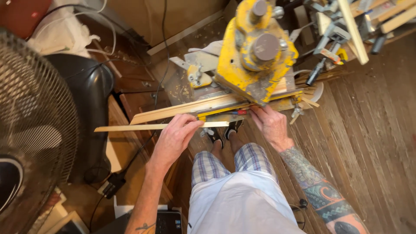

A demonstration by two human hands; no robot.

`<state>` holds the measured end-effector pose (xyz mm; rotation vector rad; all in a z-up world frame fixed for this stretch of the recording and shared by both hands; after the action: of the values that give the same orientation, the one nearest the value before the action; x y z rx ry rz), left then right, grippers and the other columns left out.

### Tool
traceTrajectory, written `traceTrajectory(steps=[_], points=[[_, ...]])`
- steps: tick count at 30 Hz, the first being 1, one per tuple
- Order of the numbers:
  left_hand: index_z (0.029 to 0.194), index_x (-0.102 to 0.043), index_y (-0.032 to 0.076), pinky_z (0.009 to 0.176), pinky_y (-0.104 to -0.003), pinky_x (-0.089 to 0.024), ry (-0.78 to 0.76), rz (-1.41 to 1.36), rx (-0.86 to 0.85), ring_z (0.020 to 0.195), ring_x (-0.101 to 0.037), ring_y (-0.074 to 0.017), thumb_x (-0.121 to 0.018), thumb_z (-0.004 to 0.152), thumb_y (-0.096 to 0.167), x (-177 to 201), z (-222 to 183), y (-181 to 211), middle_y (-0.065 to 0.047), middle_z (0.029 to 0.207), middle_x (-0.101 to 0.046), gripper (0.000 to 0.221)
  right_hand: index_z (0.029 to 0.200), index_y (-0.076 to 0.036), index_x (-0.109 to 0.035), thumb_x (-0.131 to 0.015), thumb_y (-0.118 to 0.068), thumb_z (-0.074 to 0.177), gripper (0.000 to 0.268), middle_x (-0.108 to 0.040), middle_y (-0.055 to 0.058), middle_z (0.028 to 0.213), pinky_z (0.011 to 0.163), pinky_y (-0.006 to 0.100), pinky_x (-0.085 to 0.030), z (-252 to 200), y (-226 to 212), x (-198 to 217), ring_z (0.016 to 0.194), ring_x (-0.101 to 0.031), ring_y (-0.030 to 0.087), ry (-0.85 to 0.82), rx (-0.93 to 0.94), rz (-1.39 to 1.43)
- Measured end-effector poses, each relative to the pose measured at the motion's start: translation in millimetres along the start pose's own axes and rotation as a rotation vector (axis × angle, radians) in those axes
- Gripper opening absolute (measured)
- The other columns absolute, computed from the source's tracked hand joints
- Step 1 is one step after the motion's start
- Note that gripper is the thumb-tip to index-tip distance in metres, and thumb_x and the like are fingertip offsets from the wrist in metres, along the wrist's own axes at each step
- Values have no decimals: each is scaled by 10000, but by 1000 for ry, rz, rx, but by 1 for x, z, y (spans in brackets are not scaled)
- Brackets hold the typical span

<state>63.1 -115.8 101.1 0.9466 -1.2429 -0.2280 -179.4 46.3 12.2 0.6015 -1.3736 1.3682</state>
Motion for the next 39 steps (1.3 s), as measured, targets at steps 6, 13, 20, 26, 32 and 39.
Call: traceTrajectory(steps=[6, 13, 20, 26, 32, 39], points=[[1163, -697, 156, 877, -374, -583, -54, 23, -38, 986, -642, -243, -610, 1003, 64, -9, 6, 11, -20, 1043, -624, 203, 944, -213, -711, -680, -257, 989, 70, -558, 7, 774, 545, 348, -570, -5, 3, -6, 580, -660, 228, 48, 38, -83], [1169, -708, 163, 886, -358, -581, -106, 58, -40, 1014, -649, -217, -625, 975, 41, -22, 7, 17, 0, 1032, -627, 244, 993, -146, -727, -676, -174, 1005, 59, -557, 0, 808, 572, 289, -569, -11, 4, 0, 604, -668, 181, 94, 7, 33], [1185, -696, 176, 899, -353, -557, -42, 188, -158, 1070, -624, -227, -622, 984, 50, -36, 6, 25, -7, 1059, -627, 248, 1033, -119, -759, -749, -143, 961, 76, -649, 47, 928, 670, 318, -567, -18, -4, 31, 767, -685, 207, 115, -263, 501], [1203, -700, 189, 889, -339, -528, -9, 276, -273, 1044, -617, -199, -589, 1018, 79, -37, 7, 57, -16, 1054, -624, 242, 1076, -83, -784, -758, -110, 933, 147, -791, 81, 983, 800, 294, -613, -12, -39, 48, 897, -757, 145, -104, -491, 878], [1217, -698, 168, 900, -347, -529, 11, 281, -284, 1030, -623, -198, -580, 1028, 71, -35, -1, 62, -31, 1052, -623, 243, 1079, -46, -779, -757, -77, 925, 159, -799, 111, 974, 817, 319, -623, -11, -53, 52, 909, -763, 163, -172, -460, 967], [1237, -685, 156, 900, -353, -527, 42, 294, -283, 1028, -614, -210, -563, 1038, 69, -33, -10, 55, -37, 1066, -607, 250, 1082, -53, -785, -764, -76, 916, 169, -797, 126, 990, 812, 338, -622, -1, -66, 54, 921, -766, 189, -210, -371, 971]])
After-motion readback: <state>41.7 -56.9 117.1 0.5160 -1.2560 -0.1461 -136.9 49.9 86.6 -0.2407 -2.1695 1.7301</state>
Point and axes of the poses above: each hand's wrist, its own z-axis towards the middle knuckle, its own x-axis out of the back of the hand, y = z × x, the point moved 6 cm from there along z, towards the middle knuckle
